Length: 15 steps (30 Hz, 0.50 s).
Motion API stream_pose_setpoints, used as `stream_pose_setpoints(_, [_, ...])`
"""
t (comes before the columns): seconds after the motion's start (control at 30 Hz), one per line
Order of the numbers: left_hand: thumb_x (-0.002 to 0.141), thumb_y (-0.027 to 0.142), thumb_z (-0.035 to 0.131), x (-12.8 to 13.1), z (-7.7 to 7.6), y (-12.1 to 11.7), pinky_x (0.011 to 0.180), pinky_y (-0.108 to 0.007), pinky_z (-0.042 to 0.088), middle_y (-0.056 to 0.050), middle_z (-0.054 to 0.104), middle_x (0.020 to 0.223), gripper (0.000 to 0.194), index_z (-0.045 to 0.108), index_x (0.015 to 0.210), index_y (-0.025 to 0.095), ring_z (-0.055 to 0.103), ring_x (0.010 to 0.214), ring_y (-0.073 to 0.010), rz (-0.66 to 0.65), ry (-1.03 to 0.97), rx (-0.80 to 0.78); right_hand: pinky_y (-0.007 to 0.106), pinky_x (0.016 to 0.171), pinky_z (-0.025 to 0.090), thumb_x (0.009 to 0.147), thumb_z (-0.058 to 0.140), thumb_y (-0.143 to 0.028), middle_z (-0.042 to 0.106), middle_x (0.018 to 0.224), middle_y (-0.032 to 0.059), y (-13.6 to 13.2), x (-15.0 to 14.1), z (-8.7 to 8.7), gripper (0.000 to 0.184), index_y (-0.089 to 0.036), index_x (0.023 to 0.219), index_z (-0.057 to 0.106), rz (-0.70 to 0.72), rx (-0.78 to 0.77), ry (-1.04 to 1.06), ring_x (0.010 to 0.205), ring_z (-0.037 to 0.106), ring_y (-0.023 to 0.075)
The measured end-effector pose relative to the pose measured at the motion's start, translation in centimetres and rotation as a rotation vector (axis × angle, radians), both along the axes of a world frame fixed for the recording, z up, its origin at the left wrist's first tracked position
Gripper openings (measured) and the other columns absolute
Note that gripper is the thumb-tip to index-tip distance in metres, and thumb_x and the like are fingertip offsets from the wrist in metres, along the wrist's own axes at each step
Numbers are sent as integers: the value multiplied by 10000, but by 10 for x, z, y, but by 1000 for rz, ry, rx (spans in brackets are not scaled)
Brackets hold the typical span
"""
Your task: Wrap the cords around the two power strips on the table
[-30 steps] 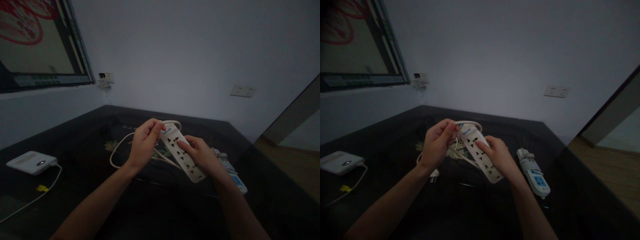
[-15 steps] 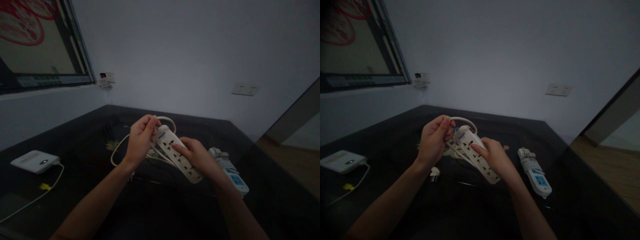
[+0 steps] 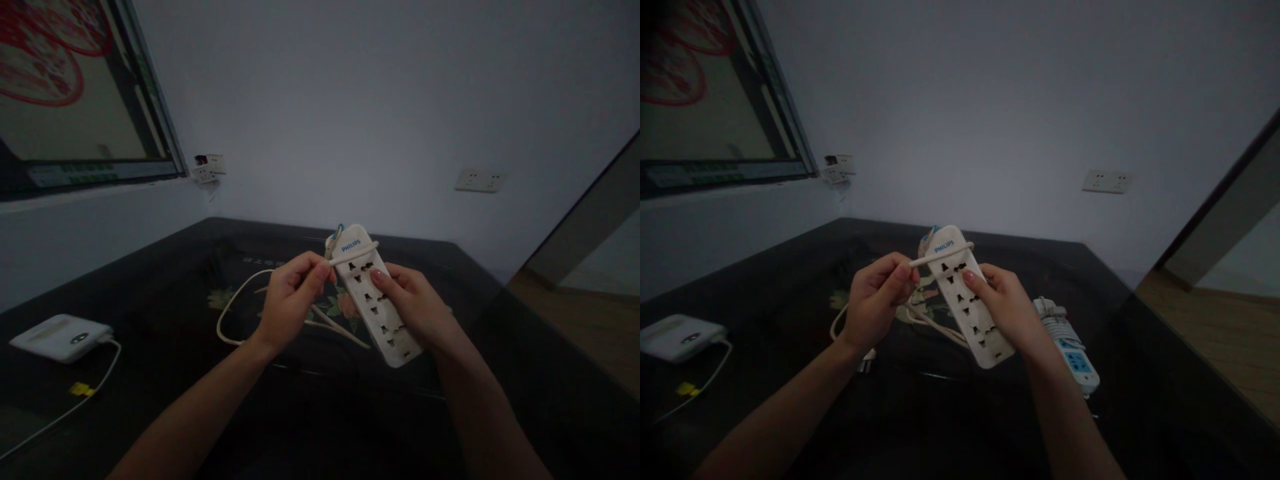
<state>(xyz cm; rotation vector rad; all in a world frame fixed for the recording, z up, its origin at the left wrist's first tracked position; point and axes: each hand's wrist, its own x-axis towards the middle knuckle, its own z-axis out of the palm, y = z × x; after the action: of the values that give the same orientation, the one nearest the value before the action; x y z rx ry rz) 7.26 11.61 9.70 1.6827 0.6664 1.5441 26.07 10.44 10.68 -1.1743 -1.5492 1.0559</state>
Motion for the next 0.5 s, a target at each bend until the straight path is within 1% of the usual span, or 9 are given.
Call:
stream_pose_setpoints(0.1, [858, 428, 551, -1, -3, 8, 405, -224, 155, 60, 330, 492, 324, 560, 671, 164, 245, 426, -56, -164, -51, -47, 221, 437, 413, 800, 580, -491, 670, 669, 41, -5, 6, 5, 381, -157, 961, 671, -4, -33, 96, 496, 558, 117])
stream_pose_setpoints(0.2, [848, 462, 555, -1, -5, 15, 404, -217, 130, 70, 309, 477, 384, 522, 626, 150, 214, 409, -42, -347, -104, -65, 216, 430, 444, 755, 624, -520, 682, 656, 43, -13, 10, 13, 426, -157, 973, 671, -3, -69, 191, 497, 592, 129])
stream_pose_setpoints(0.33, [820, 509, 572, 0, -10, 23, 411, -220, 132, 82, 288, 450, 421, 497, 607, 154, 211, 392, -38, -543, -74, -112, 228, 412, 467, 722, 651, -555, 699, 675, 60, -26, 10, 21, 480, -158, 992, 666, 62, -114, 265, 458, 600, 134])
stream_pose_setpoints(0.43, [809, 532, 570, -1, -16, 27, 405, -227, 133, 82, 276, 435, 434, 490, 592, 165, 209, 382, -45, -633, -59, -135, 238, 422, 480, 720, 667, -516, 704, 707, 63, -29, 8, 20, 442, -165, 988, 661, 110, -140, 280, 456, 601, 133])
stream_pose_setpoints(0.5, [798, 541, 578, -1, -19, 30, 404, -225, 133, 80, 277, 438, 439, 491, 586, 167, 211, 387, -48, -627, -92, -134, 230, 431, 476, 680, 721, -434, 703, 731, 58, -28, 6, 18, 402, -168, 974, 656, 121, -123, 264, 509, 618, 143])
